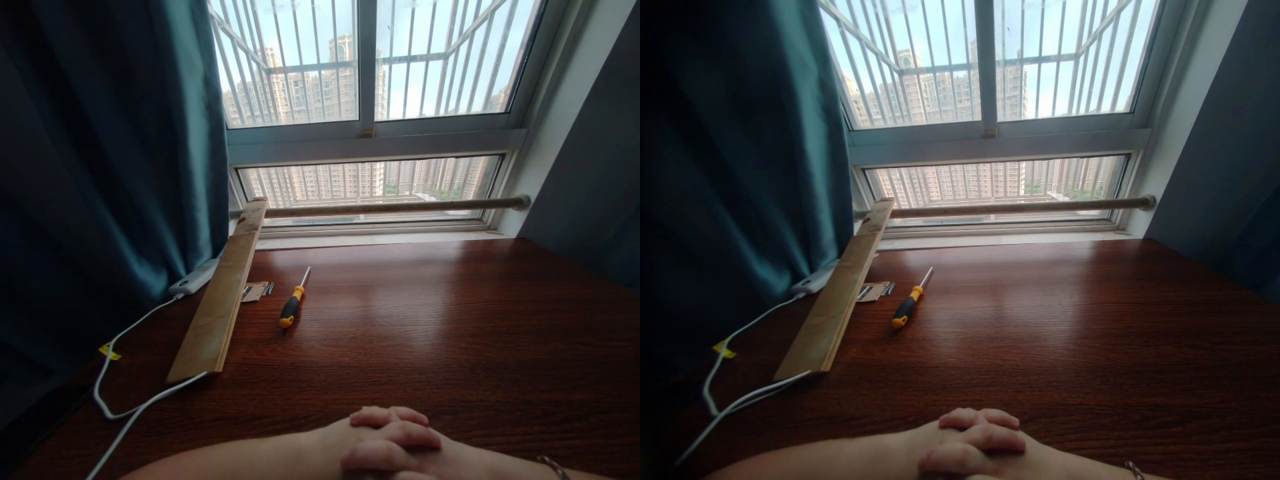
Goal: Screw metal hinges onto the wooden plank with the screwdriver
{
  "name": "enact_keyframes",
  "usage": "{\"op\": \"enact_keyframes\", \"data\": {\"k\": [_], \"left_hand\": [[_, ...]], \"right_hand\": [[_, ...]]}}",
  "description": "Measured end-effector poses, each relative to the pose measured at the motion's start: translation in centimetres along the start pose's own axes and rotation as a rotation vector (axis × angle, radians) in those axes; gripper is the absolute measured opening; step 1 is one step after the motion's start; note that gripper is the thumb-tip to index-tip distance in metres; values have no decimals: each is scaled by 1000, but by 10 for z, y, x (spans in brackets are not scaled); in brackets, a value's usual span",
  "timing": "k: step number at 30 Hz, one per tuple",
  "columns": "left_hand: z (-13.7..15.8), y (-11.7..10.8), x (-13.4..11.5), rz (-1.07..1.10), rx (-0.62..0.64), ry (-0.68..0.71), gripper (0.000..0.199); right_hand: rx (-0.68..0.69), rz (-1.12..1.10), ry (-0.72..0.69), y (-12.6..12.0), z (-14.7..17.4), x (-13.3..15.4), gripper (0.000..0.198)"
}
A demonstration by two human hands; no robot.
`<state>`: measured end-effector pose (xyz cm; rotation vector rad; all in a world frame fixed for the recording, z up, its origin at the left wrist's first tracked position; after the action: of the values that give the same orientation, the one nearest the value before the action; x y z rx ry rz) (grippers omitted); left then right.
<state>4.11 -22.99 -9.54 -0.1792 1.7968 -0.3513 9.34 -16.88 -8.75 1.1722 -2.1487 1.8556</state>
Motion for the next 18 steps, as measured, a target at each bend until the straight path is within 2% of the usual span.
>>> {"op": "enact_keyframes", "data": {"k": [3, 8, 12, 14, 15, 17, 18], "left_hand": [[-1, -3, 0, -69, -20, -20, 26], [2, 9, 1, 49, 92, -58, 26], [3, 7, 10, 22, 108, -23, 25], [-8, 13, 13, 81, 219, 84, 26], [-17, 21, 10, 133, 320, 186, 26], [-32, 43, -6, 240, 610, 502, 22], [-33, 55, -20, 296, 817, 731, 20]], "right_hand": [[64, -129, 21, 0, 1, 0, 33], [175, -245, 68, 4, 4, -3, 30], [256, -260, 37, 5, 4, -4, 35], [278, -224, -14, 4, 4, -1, 38], [284, -201, -44, 3, 4, 2, 39], [293, -165, -102, 0, 5, 9, 40], [297, -157, -121, -2, 4, 13, 40]]}}
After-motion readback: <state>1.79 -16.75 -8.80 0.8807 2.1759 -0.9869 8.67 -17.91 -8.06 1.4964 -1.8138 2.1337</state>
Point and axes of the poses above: each hand's wrist, its own z-axis away from the middle knuckle, its own y-axis out of the palm, x = y × z, the point moved 8 cm from there along -z, towards the middle knuckle, and after that the axes turned 12 degrees about y, right-handed, at the moved point
